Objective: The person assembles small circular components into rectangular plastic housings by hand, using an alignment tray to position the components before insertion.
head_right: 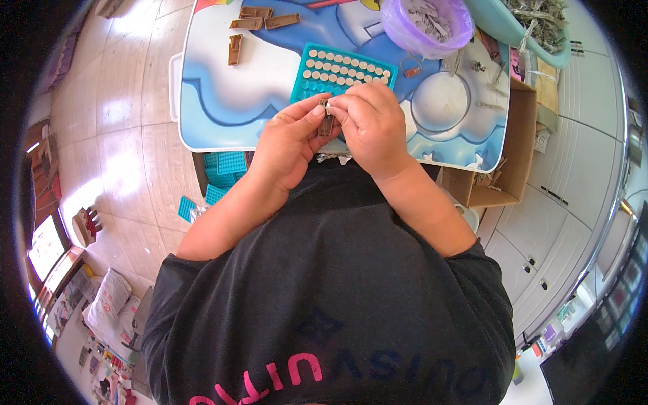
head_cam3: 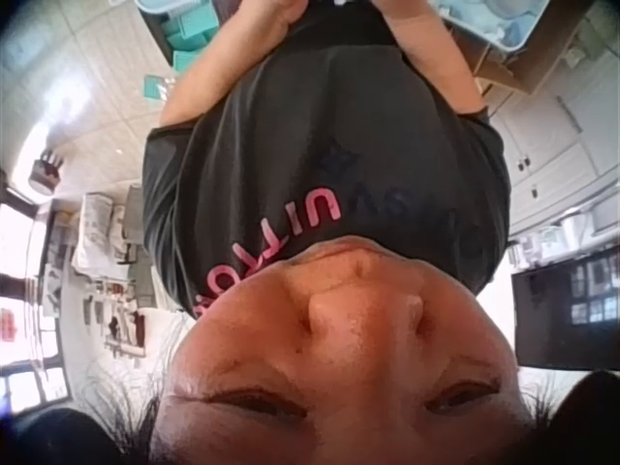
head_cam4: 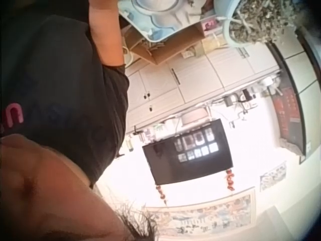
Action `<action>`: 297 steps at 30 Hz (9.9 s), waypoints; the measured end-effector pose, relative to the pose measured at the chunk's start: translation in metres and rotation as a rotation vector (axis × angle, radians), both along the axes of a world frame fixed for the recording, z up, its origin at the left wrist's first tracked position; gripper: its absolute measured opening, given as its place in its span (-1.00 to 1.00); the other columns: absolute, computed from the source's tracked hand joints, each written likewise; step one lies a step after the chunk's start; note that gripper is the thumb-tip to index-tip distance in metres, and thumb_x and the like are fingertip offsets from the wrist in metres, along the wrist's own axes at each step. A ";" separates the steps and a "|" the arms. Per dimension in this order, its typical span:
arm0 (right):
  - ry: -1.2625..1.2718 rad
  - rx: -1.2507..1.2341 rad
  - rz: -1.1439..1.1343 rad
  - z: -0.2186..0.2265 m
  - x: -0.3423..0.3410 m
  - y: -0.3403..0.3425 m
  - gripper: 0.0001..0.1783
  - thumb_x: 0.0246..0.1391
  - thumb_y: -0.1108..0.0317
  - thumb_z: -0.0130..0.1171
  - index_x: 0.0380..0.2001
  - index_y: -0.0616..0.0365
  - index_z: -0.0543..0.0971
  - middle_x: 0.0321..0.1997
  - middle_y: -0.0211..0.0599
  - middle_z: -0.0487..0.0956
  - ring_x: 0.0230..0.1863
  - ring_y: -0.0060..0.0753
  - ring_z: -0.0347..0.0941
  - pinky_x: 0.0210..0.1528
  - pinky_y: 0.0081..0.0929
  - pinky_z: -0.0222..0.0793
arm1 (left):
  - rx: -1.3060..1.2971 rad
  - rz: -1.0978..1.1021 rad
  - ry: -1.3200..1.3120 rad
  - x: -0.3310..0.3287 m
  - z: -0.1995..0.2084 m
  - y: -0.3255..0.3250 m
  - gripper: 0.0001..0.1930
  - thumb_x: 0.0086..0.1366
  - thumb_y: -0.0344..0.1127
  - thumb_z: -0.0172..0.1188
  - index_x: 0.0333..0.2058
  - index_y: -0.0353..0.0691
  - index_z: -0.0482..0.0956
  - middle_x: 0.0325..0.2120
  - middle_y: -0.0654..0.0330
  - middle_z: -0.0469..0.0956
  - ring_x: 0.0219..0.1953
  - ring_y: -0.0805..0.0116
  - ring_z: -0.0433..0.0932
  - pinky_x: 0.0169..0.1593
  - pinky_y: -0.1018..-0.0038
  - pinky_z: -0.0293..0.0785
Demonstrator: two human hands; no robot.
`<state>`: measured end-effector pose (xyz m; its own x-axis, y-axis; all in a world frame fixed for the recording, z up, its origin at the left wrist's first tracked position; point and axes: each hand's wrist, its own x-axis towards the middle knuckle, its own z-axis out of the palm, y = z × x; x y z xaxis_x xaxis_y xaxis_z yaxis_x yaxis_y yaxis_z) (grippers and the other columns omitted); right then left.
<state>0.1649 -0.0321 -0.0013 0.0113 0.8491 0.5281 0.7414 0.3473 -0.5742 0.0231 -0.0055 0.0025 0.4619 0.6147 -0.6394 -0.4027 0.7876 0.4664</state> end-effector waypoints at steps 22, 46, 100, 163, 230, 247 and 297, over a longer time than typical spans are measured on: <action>-0.346 0.167 0.095 0.015 -0.016 0.121 -0.69 -0.08 0.44 0.17 -0.17 0.08 0.52 -0.34 -0.28 0.50 -0.37 -0.33 0.41 -0.29 -0.47 0.32 | 0.095 0.069 -0.045 -0.019 0.013 0.001 -0.80 0.31 -0.33 -0.03 -0.17 -0.32 0.39 -0.30 0.09 0.51 -0.30 0.34 0.55 -0.16 0.44 0.52; 0.200 -0.442 -0.396 -0.011 0.078 -0.058 -0.69 -0.05 0.43 0.21 -0.17 0.22 0.49 -0.22 -0.33 0.47 -0.36 -0.53 0.39 -0.27 -0.60 0.33 | 0.253 -0.036 0.022 0.012 0.029 -0.008 -0.81 0.28 -0.39 0.03 -0.18 -0.36 0.38 -0.23 0.02 0.52 -0.18 0.29 0.54 -0.09 0.41 0.51; 1.062 -0.448 0.158 0.032 0.029 -0.039 -0.66 0.00 0.35 0.21 -0.15 0.26 0.44 -0.16 -0.28 0.50 -0.16 -0.51 0.41 -0.05 -0.55 0.29 | 0.669 -0.352 0.252 0.000 0.037 -0.016 -0.64 0.15 -0.45 0.18 -0.07 -0.35 0.35 -0.37 0.15 0.55 -0.33 0.49 0.52 -0.24 0.56 0.45; 0.503 -0.144 0.026 0.039 0.011 -0.038 -0.91 -0.06 0.52 0.19 -0.46 0.25 0.48 -0.42 -0.26 0.51 -0.38 -0.37 0.43 -0.31 -0.56 0.33 | -0.054 -0.164 -0.465 -0.004 0.021 -0.006 -0.66 0.27 -0.30 0.04 -0.03 -0.33 0.35 -0.23 0.11 0.50 -0.19 0.34 0.52 -0.05 0.42 0.44; 1.211 0.075 -1.008 -0.076 0.340 -0.249 -0.74 -0.03 0.38 0.24 -0.25 0.17 0.46 -0.38 -0.37 0.49 -0.40 -0.51 0.41 -0.38 -0.61 0.35 | 1.160 -0.314 1.550 -0.045 0.004 0.115 -0.71 0.12 -0.22 0.18 -0.19 -0.17 0.51 -0.42 0.22 0.53 -0.40 0.36 0.51 -0.29 0.44 0.41; -0.536 -0.345 -0.719 -0.001 0.193 -0.042 -0.83 -0.16 0.22 0.24 -0.50 0.05 0.58 -0.32 -0.30 0.51 -0.21 -0.16 0.39 -0.21 -0.25 0.33 | 0.467 -0.320 0.193 0.008 0.043 0.010 -0.84 0.19 -0.42 0.04 -0.24 -0.26 0.46 -0.54 0.27 0.42 -0.70 0.66 0.23 -0.65 0.72 0.09; 0.306 -0.279 0.109 0.052 0.044 -0.055 -0.92 -0.07 0.55 0.17 -0.47 0.27 0.46 -0.42 -0.26 0.44 -0.40 -0.40 0.36 -0.31 -0.57 0.26 | 0.167 -0.526 -0.142 0.012 0.031 -0.009 -0.79 0.25 -0.24 0.10 -0.27 -0.26 0.47 -0.51 0.30 0.45 -0.75 0.71 0.14 -0.70 0.75 -0.03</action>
